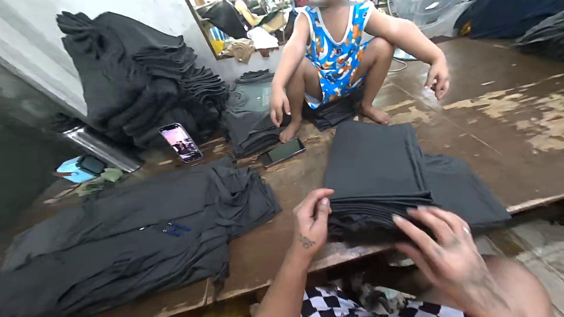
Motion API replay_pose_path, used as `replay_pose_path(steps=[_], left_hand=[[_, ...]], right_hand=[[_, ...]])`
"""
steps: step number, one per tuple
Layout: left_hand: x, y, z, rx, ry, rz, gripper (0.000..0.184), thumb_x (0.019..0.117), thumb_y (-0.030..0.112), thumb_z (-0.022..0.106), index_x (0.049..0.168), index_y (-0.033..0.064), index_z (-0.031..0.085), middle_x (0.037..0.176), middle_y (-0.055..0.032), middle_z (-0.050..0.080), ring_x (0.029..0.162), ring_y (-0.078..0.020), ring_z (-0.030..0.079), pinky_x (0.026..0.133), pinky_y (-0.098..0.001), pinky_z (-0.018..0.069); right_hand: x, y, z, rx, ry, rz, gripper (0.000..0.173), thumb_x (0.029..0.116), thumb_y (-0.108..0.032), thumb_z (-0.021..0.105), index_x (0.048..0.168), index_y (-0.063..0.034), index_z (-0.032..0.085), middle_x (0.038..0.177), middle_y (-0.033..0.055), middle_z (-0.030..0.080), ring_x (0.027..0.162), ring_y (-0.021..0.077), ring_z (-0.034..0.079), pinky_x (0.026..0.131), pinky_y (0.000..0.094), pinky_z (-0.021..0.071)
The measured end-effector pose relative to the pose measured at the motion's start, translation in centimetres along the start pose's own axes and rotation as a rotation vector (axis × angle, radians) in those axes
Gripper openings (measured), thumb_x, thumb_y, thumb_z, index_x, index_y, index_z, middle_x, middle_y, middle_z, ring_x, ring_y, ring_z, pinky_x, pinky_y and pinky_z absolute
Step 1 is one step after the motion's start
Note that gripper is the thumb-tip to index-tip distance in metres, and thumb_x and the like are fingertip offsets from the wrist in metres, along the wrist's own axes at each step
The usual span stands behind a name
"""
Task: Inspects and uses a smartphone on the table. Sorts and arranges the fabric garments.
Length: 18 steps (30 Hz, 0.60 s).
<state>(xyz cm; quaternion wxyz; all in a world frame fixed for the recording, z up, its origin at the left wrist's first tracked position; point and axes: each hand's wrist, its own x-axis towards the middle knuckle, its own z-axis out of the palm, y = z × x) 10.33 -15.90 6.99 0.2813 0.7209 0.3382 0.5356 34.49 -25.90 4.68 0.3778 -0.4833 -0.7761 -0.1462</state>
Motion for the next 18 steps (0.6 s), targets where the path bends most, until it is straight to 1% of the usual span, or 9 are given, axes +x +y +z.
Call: replay_pose_path(steps=[1,3,4,7,9,11,13,15,18], left_hand=[[0.1,0.2,0.5,0.047,-0.052,0.076,0.031,0.1033,0.008,0.045,0.112,-0.0097,0.069,0.082,-0.0064,0.068,0.068,-0.0028,0.06,0.063,-0.018,0.0511],[0.1,0.6,1.4,0.095,-0.156,0.208,0.036,0.1065,0.018,0.045,0.11,-0.0082,0.07,0.084,-0.0115,0.07,0.069,-0.0072,0.062,0.066,-0.0211,0.0534],[0.1,0.6,1.9,0.094,-0.198,0.252,0.038,0.1075,0.021,0.045,0.109,-0.007,0.07,0.083,-0.0118,0.069,0.069,-0.0082,0.062,0.067,-0.0215,0.0539],[-0.8,0.0,2.6,0.075,-0.277,0.249,0.037,0.1078,0.025,0.048,0.106,-0.004,0.071,0.092,-0.0119,0.073,0.078,-0.0056,0.066,0.075,-0.0193,0.0552],[-1.3,-0.6,2.0,0.104,-0.318,0.202,0.036,0.1071,0.026,0.051,0.109,-0.0046,0.07,0.096,-0.0118,0.073,0.083,-0.0029,0.067,0.077,-0.0177,0.0546],[-1.2,-0.6,1.1,0.204,-0.348,0.155,0.037,0.1025,0.026,0.056,0.122,-0.0044,0.066,0.093,-0.0103,0.071,0.077,-0.0042,0.063,0.07,-0.0193,0.0531],[-0.8,0.3,0.6,0.352,-0.384,0.147,0.05,0.094,0.029,0.06,0.133,-0.0024,0.06,0.092,-0.0103,0.069,0.072,-0.012,0.063,0.062,-0.0287,0.054],[-0.6,1.2,0.6,0.424,-0.424,0.205,0.045,0.0964,0.033,0.054,0.126,-0.0008,0.061,0.093,-0.0108,0.068,0.076,-0.0156,0.065,0.064,-0.0321,0.0549],[-0.1,2.4,1.4,0.458,-0.454,0.359,0.03,0.0982,0.024,0.053,0.111,0.0022,0.069,0.093,-0.0124,0.071,0.082,-0.0217,0.069,0.071,-0.0355,0.056]], right_hand=[[0.4,0.9,1.4,-0.046,0.05,-0.029,0.023,0.1028,-0.027,0.057,0.12,-0.0167,0.068,0.115,0.0151,0.068,0.112,0.0354,0.062,0.096,0.0501,0.048],[0.5,1.7,2.3,0.002,0.166,-0.077,0.018,0.1025,-0.015,0.052,0.101,-0.0127,0.07,0.098,0.0115,0.071,0.099,0.0298,0.066,0.093,0.0436,0.05],[0.3,1.6,1.7,0.062,0.199,-0.083,0.019,0.1045,-0.015,0.049,0.098,-0.0124,0.067,0.093,0.0086,0.07,0.097,0.0252,0.065,0.096,0.0392,0.0497],[-0.5,0.8,-0.4,0.194,0.204,-0.058,0.019,0.1079,-0.02,0.047,0.098,-0.0109,0.06,0.088,0.0062,0.065,0.097,0.0202,0.065,0.102,0.0358,0.0487],[-1.4,0.3,-0.8,0.238,0.171,-0.006,0.02,0.1081,-0.021,0.047,0.098,-0.0088,0.059,0.088,0.0088,0.066,0.096,0.0225,0.067,0.1,0.0367,0.0505],[-1.7,0.6,-0.5,0.26,0.147,0.036,0.025,0.109,-0.023,0.045,0.097,-0.0073,0.06,0.09,0.0117,0.068,0.093,0.0237,0.068,0.094,0.0354,0.0527],[-1.6,0.9,-0.3,0.325,0.146,0.055,0.028,0.1099,-0.023,0.043,0.096,-0.0052,0.059,0.09,0.0134,0.069,0.09,0.0229,0.068,0.088,0.0317,0.0544],[-1.3,0.7,-0.1,0.453,0.14,0.064,0.03,0.1106,-0.023,0.042,0.096,-0.0027,0.058,0.088,0.015,0.068,0.088,0.0214,0.069,0.085,0.0284,0.056],[-0.9,-0.4,0.4,0.591,0.15,0.066,0.029,0.111,-0.023,0.041,0.096,-0.0029,0.054,0.088,0.0143,0.065,0.087,0.0192,0.068,0.083,0.0263,0.0566]])
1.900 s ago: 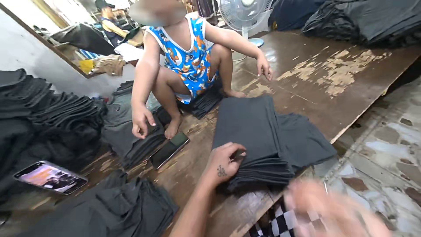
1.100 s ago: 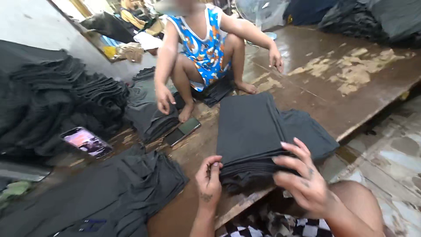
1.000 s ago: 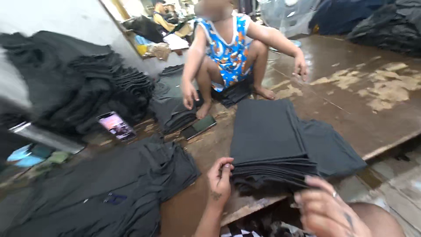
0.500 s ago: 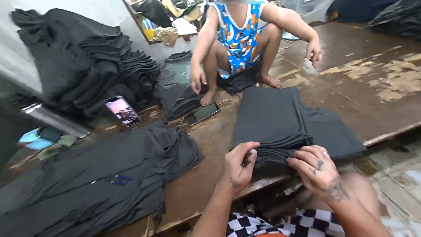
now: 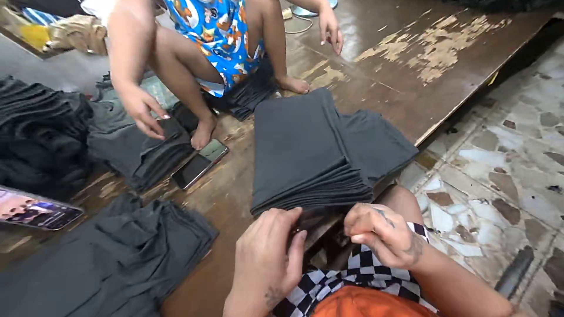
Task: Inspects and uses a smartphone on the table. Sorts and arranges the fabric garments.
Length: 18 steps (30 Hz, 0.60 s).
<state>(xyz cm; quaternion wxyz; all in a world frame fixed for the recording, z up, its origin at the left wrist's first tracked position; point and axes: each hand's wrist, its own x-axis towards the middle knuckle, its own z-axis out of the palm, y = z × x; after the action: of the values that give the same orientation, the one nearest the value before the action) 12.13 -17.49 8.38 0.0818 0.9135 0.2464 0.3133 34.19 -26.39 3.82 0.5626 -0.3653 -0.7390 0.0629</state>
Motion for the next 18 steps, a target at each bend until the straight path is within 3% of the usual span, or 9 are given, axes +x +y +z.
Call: replay_pose_path(steps=[2,5,10,14,16,18], left_hand=[[1.0,0.5,0.1,0.065,-0.002,0.065,0.026,0.0963,0.02,0.056,0.11,0.0051,0.073,0.093,-0.0121,0.073,0.083,-0.0257,0.071,0.069,-0.0394,0.0564],[1.7,0.6,0.5,0.114,-0.002,0.1,0.027,0.0969,0.016,0.055,0.111,0.0076,0.077,0.09,-0.0098,0.073,0.075,-0.0242,0.072,0.06,-0.0382,0.0559],[0.9,0.0,-0.2,0.08,-0.046,0.091,0.028,0.0987,0.022,0.055,0.115,0.0085,0.074,0.097,-0.009,0.073,0.081,-0.0215,0.07,0.065,-0.0359,0.056],[1.0,-0.1,0.6,0.114,-0.014,0.088,0.028,0.0982,0.016,0.054,0.113,0.0078,0.076,0.09,-0.009,0.072,0.072,-0.0222,0.07,0.056,-0.036,0.0544],[0.8,-0.4,0.1,0.059,0.005,0.031,0.029,0.0996,0.019,0.054,0.114,0.005,0.074,0.092,-0.0107,0.073,0.075,-0.021,0.071,0.059,-0.0357,0.0558],[0.2,-0.9,-0.6,-0.101,0.078,-0.091,0.035,0.1009,0.027,0.056,0.122,0.0008,0.068,0.096,-0.0097,0.07,0.078,-0.0112,0.065,0.068,-0.0266,0.0546]], right_hand=[[0.3,-0.4,0.5,0.032,0.033,-0.023,0.026,0.1103,-0.022,0.043,0.096,-0.0038,0.053,0.087,0.013,0.064,0.085,0.0182,0.067,0.082,0.0256,0.0566],[0.5,-0.6,0.8,0.003,0.075,-0.071,0.023,0.1089,-0.02,0.044,0.095,-0.0049,0.054,0.086,0.0116,0.063,0.084,0.018,0.067,0.081,0.0258,0.0568],[-0.3,-0.7,0.7,-0.041,0.101,-0.084,0.023,0.1091,-0.021,0.044,0.095,-0.0054,0.054,0.087,0.0107,0.063,0.084,0.0175,0.067,0.081,0.0261,0.0572],[-0.8,-1.0,1.4,0.032,0.124,-0.101,0.022,0.1101,-0.023,0.042,0.098,-0.0076,0.052,0.087,0.0089,0.061,0.084,0.0168,0.066,0.079,0.0267,0.0578],[-1.2,-2.0,1.9,0.116,0.078,-0.124,0.024,0.1106,-0.025,0.043,0.096,-0.0092,0.052,0.084,0.0077,0.06,0.082,0.0166,0.066,0.078,0.0275,0.058],[-0.9,-3.1,2.1,0.164,-0.05,-0.152,0.041,0.1109,-0.033,0.041,0.082,-0.0076,0.055,0.069,0.0082,0.055,0.067,0.0194,0.06,0.067,0.0287,0.0537]])
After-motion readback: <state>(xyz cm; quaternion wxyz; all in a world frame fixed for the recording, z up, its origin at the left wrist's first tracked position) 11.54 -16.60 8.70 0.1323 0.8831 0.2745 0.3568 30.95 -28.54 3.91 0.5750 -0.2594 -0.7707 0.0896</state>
